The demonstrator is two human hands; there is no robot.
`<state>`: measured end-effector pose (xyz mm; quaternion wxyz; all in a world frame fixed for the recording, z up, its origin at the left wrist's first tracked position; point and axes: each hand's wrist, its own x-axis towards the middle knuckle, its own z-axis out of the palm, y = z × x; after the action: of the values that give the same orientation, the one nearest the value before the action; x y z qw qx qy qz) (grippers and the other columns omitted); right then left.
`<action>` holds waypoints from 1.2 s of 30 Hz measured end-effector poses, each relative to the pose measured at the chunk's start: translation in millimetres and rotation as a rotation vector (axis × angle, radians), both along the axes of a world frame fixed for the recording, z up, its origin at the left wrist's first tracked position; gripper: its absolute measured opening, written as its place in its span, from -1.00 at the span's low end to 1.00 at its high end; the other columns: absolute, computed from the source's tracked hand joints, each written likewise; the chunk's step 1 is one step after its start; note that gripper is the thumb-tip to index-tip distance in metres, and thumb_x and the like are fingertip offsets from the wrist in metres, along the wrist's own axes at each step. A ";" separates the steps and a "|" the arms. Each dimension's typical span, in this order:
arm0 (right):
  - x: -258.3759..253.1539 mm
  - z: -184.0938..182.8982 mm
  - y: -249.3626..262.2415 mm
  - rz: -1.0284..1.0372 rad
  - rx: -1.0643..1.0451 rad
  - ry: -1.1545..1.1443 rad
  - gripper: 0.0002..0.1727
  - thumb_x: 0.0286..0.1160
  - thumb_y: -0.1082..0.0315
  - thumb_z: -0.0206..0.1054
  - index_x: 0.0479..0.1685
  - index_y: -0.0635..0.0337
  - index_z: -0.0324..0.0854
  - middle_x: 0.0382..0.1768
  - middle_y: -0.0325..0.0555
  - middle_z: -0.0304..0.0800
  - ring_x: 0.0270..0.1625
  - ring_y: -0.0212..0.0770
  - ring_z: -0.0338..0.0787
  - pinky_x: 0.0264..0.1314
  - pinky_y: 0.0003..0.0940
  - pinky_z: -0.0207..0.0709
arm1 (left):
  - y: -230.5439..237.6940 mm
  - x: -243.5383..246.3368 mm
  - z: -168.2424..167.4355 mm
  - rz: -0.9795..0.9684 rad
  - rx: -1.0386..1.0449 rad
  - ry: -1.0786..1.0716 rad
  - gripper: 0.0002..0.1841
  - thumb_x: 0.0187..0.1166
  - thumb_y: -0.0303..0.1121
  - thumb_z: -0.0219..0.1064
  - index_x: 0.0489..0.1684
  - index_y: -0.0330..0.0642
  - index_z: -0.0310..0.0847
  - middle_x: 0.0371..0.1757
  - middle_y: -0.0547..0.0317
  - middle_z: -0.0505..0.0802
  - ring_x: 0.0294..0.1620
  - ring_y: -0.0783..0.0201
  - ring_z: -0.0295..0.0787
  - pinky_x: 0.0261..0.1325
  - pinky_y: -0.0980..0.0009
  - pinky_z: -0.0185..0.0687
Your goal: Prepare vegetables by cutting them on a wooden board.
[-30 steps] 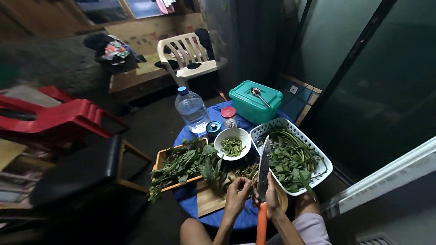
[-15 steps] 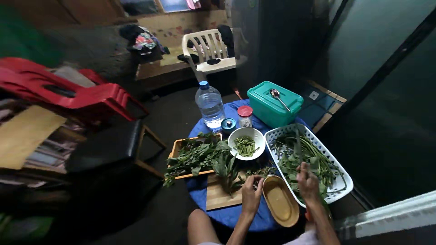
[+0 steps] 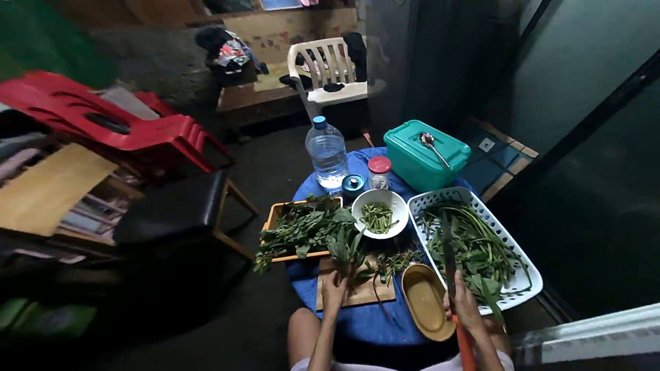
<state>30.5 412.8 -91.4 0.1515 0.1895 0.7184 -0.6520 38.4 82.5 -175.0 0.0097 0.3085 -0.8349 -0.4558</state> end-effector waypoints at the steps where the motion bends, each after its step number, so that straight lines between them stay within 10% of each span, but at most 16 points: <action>1: 3.3 0.8 -3.9 0.002 -0.039 0.010 -0.23 0.89 -0.13 -0.51 0.60 0.20 0.40 -0.74 -0.24 0.48 -0.76 -0.31 0.53 -0.66 -0.35 0.54 | -3.2 -1.9 -2.2 -0.028 -0.006 -0.013 -0.58 0.59 -0.41 0.42 0.34 -0.50 0.62 0.34 -0.45 0.70 0.39 -0.25 0.67 0.51 -0.10 0.50; 12: 19.2 -13.3 -30.8 0.107 -0.215 0.239 -0.17 0.86 -0.07 -0.55 0.33 0.35 0.58 -0.74 -0.28 0.59 -0.72 -0.36 0.62 -0.51 -0.37 0.68 | -3.4 -1.0 73.3 0.013 0.050 0.252 -0.73 0.76 -0.38 0.26 0.18 -0.42 0.69 -0.13 -0.13 0.88 -0.29 0.18 0.87 -0.11 0.19 0.83; 16: 17.4 -2.8 -52.2 0.174 -0.122 0.237 -0.36 0.87 -0.02 -0.20 0.33 0.33 0.62 -0.73 -0.31 0.58 -0.72 -0.40 0.57 -0.54 -0.38 0.62 | 5.4 3.1 93.5 0.111 0.153 0.414 -0.76 0.74 -0.43 0.26 0.13 -0.45 0.67 -0.25 -0.02 0.87 -0.45 0.34 0.83 -0.29 0.37 0.84; 19: -4.8 -12.9 -89.5 0.217 0.095 0.145 -0.61 0.65 0.14 0.34 0.24 0.24 0.75 -0.39 -0.03 0.79 -0.49 -0.22 0.67 -0.31 -0.17 0.64 | 7.2 12.3 105.1 0.210 0.187 0.595 -0.78 0.71 -0.49 0.25 0.09 -0.54 0.63 -0.30 0.05 0.89 -0.52 0.45 0.80 -0.40 0.48 0.79; 24: -44.3 -43.2 -162.1 0.439 0.394 0.040 -0.59 0.71 0.22 0.19 0.38 0.19 0.69 0.18 0.24 0.81 0.27 0.17 0.79 0.41 0.15 0.56 | 1.8 41.8 108.5 0.239 0.109 0.623 -0.74 0.69 -0.47 0.26 0.10 -0.57 0.63 -0.26 0.04 0.91 -0.49 0.45 0.82 -0.36 0.49 0.79; 28: -55.8 -60.9 -189.3 0.490 0.548 -0.040 -0.59 0.71 0.20 0.18 0.36 0.20 0.68 0.27 0.24 0.77 0.40 0.23 0.70 0.46 0.24 0.49 | -6.1 63.5 89.5 0.232 0.043 0.577 -0.76 0.66 -0.48 0.27 0.06 -0.54 0.66 -0.25 0.02 0.89 -0.46 0.45 0.81 -0.35 0.50 0.78; 32: -56.7 -60.0 -175.1 0.408 0.385 0.053 -0.59 0.73 0.16 0.22 0.30 0.27 0.69 0.09 0.26 0.82 0.19 0.17 0.81 0.36 0.14 0.59 | -8.2 70.4 69.4 0.200 0.066 0.547 -0.76 0.66 -0.47 0.27 0.10 -0.50 0.66 -0.25 0.05 0.91 -0.45 0.43 0.83 -0.35 0.49 0.79; 36: -46.0 -21.6 -135.7 0.266 -0.155 0.084 -0.72 0.64 0.32 0.37 0.16 0.34 0.66 -0.52 -0.11 0.71 -0.66 -0.35 0.60 -0.52 -0.40 0.61 | 5.4 55.7 52.5 0.121 0.070 0.481 -0.75 0.67 -0.44 0.28 0.12 -0.46 0.70 -0.21 -0.02 0.90 -0.40 0.32 0.85 -0.25 0.35 0.83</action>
<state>-15.4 277.2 -113.1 0.2204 0.0527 0.6906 -0.6868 94.1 87.9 -122.4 0.2248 0.2408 -0.7721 -0.5434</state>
